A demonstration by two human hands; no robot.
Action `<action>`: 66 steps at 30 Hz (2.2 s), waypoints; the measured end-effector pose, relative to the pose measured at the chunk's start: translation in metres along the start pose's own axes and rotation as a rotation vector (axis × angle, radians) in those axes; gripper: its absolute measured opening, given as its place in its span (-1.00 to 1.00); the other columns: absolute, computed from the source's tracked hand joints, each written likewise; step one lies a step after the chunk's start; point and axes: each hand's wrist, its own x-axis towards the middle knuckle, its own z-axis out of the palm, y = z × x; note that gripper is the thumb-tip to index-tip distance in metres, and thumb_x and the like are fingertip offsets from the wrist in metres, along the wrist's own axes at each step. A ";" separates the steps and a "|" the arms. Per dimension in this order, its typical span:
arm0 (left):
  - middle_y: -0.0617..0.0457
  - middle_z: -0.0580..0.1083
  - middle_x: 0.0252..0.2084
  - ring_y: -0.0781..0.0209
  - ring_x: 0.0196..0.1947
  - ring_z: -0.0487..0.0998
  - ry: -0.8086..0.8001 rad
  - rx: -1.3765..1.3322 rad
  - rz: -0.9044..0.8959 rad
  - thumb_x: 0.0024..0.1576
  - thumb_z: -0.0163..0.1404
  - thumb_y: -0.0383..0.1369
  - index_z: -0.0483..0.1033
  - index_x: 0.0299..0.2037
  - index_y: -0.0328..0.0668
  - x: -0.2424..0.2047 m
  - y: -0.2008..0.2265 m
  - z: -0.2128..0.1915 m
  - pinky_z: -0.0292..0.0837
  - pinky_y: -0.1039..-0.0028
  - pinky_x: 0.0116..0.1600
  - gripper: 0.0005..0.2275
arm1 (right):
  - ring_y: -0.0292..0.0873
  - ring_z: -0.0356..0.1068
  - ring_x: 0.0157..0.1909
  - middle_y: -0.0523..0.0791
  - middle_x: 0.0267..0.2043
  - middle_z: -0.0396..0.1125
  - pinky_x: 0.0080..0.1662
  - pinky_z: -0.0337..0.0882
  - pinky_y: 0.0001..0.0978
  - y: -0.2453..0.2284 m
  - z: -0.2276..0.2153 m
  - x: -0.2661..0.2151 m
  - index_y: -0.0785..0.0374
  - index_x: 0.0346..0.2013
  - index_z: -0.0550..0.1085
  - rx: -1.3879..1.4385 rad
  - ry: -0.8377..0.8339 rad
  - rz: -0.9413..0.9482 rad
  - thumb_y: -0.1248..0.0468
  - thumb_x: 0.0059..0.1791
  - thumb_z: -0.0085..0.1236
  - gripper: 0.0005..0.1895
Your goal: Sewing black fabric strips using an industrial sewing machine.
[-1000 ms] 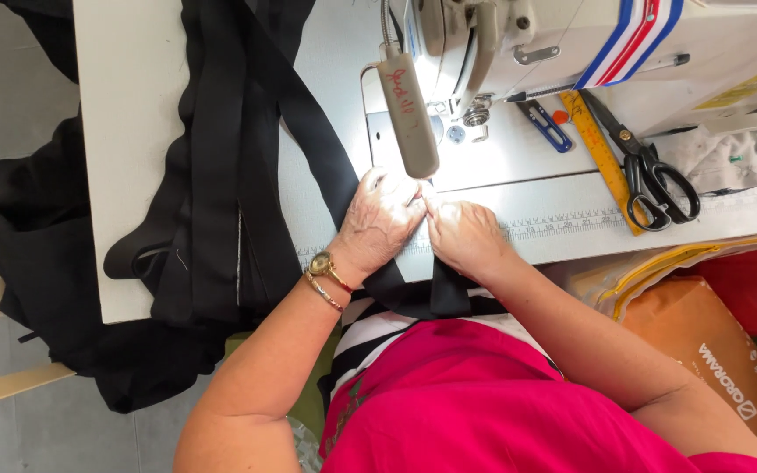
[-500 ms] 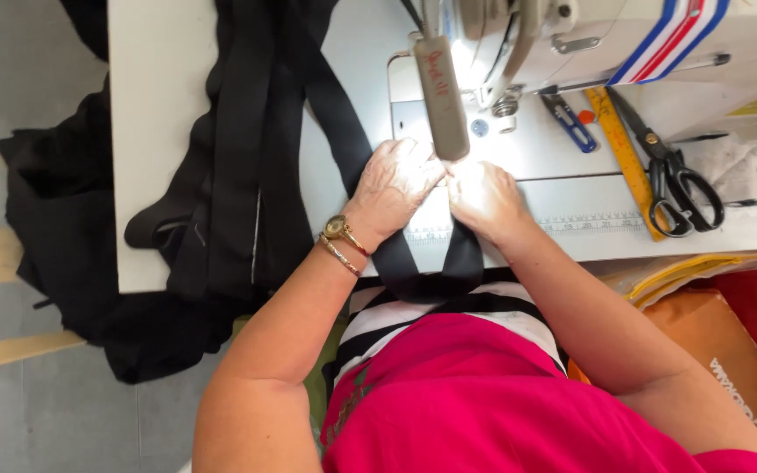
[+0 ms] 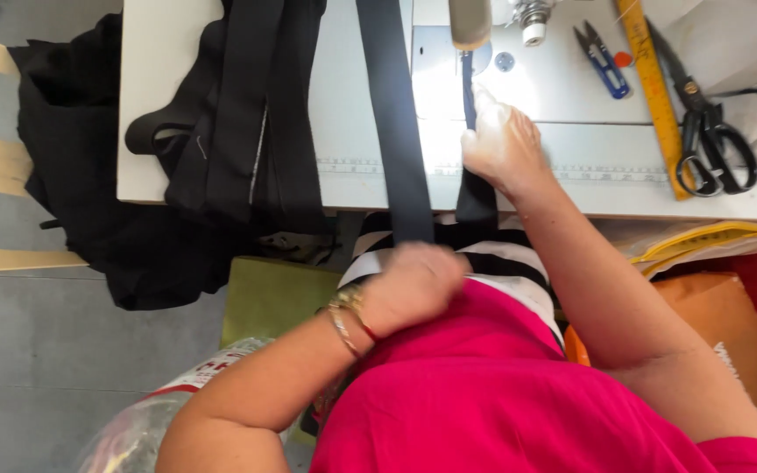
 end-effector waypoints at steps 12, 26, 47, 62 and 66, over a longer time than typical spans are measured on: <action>-0.19 0.50 -0.15 -0.23 -0.04 0.53 0.213 -0.369 -0.262 0.13 0.06 -0.27 0.61 -0.11 -0.17 0.081 -0.075 -0.082 0.51 0.13 0.02 -0.79 | 0.43 0.36 0.10 0.26 -0.06 0.41 0.07 0.31 0.40 0.044 0.014 0.010 0.36 0.19 0.38 0.083 0.064 -0.089 0.23 -0.06 -0.04 -0.46; -0.33 0.59 -0.27 -0.40 -0.12 0.60 -0.605 -0.431 -0.346 0.10 -0.12 -0.04 0.64 -0.29 -0.33 0.068 -0.076 -0.104 0.48 -0.13 -0.08 -0.56 | 0.43 0.45 -0.23 0.24 -0.45 0.43 -0.21 0.30 0.35 0.085 0.053 0.027 0.49 -0.47 0.55 0.311 0.115 0.174 0.17 -0.12 0.08 -0.65; -0.35 0.54 -0.36 0.03 -0.45 0.66 0.574 -1.538 -0.806 0.08 0.13 -0.55 0.44 0.03 -0.52 0.118 -0.091 -0.007 0.71 0.31 -0.40 -0.68 | -0.16 0.48 -0.35 0.02 -0.39 0.39 -0.35 0.56 -0.28 0.066 0.076 -0.081 0.47 0.04 0.40 1.350 0.093 0.105 0.44 -0.07 0.19 -0.62; -0.29 0.55 -0.47 0.08 -0.60 0.63 0.643 -1.506 -0.769 -0.01 0.18 -0.60 0.49 -0.13 -0.43 0.110 -0.086 0.005 0.69 0.45 -0.54 -0.75 | 0.04 0.45 -0.59 0.06 -0.54 0.44 -0.50 0.44 -0.18 0.054 0.057 -0.099 0.28 0.15 0.52 -0.127 0.384 -0.356 0.37 0.03 0.03 -0.62; -0.24 0.54 -0.48 0.14 -0.63 0.60 0.632 -1.531 -0.788 -0.03 0.21 -0.59 0.47 -0.14 -0.42 0.106 -0.089 0.010 0.65 0.50 -0.55 -0.73 | -0.07 0.32 -0.65 -0.08 -0.65 0.37 -0.58 0.31 -0.17 0.089 0.058 -0.067 0.08 0.02 0.58 0.173 0.267 -0.203 0.17 0.05 0.05 -0.71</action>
